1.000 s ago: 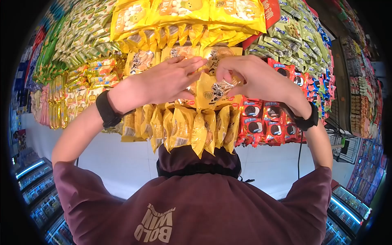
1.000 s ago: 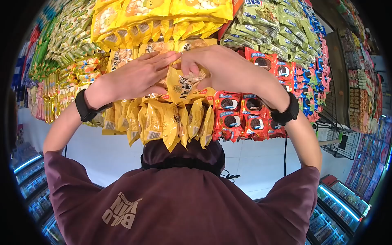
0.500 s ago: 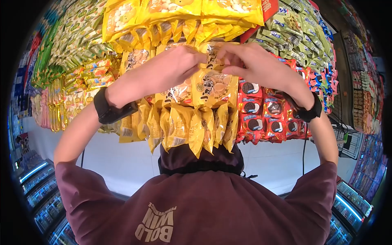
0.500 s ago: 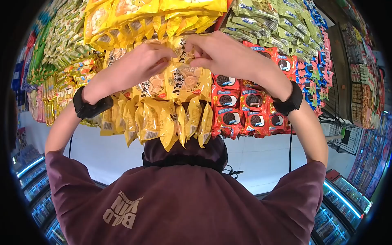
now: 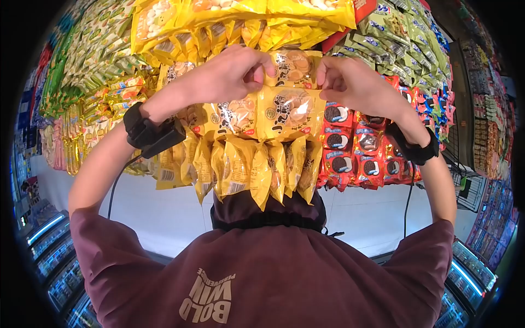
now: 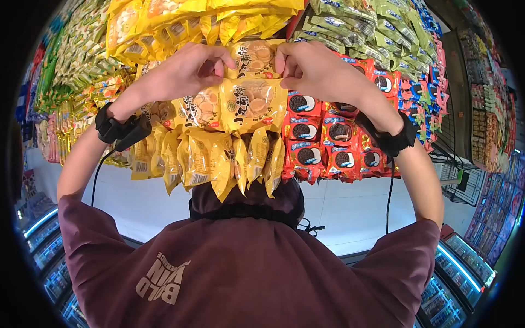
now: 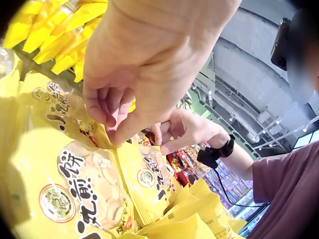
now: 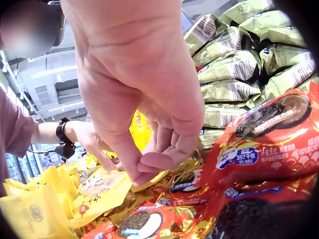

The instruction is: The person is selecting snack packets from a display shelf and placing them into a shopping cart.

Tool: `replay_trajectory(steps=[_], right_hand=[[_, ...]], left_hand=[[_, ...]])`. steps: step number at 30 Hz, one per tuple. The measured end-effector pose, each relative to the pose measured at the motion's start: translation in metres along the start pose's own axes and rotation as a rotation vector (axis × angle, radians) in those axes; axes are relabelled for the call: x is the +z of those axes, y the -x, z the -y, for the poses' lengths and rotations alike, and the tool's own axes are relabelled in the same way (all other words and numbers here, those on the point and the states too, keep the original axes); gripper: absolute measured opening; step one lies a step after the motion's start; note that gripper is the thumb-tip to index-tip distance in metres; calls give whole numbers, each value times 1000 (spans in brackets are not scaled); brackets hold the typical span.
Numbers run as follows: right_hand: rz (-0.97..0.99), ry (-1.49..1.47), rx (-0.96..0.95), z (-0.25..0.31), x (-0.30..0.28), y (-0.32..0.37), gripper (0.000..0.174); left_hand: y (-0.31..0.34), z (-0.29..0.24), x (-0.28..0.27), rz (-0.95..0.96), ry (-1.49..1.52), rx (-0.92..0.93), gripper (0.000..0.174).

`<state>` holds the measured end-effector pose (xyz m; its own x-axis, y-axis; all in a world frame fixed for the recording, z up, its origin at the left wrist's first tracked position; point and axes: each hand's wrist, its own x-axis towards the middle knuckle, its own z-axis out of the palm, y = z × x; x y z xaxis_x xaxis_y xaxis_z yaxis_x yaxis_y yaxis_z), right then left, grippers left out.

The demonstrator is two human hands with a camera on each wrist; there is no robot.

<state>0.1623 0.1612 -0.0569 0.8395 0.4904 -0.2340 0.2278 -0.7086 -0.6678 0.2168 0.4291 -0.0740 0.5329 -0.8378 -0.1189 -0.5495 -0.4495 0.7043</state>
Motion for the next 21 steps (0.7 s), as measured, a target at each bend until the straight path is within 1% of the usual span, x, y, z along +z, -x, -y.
replay_trajectory(steps=[4,6,10,15,16,18,19,21], right_hand=[[6,12,8,2,-1,-3,18],[-25,11,-20,0,3,-4,19],[4,-24,-21,0,1,-3,20],[41,18,-6,-2,3,-6,25],[26,66,-2,1,2,-6,27],[0,161,7,9,0,-3,30],[-73,198,-76,10,2,-2,31],[-224,273,-240,13,6,0,32]], left_hand=[[1,2,1,-7,10,-28,25],[1,6,4,-26,-7,2,26],[3,6,5,-52,-20,2,26],[3,1,3,5,-91,-16,27],[2,0,2,18,-112,-28,28],[4,1,5,-48,-223,139,29],[5,1,6,-80,-277,221,30],[12,-5,9,-114,-388,271,31]])
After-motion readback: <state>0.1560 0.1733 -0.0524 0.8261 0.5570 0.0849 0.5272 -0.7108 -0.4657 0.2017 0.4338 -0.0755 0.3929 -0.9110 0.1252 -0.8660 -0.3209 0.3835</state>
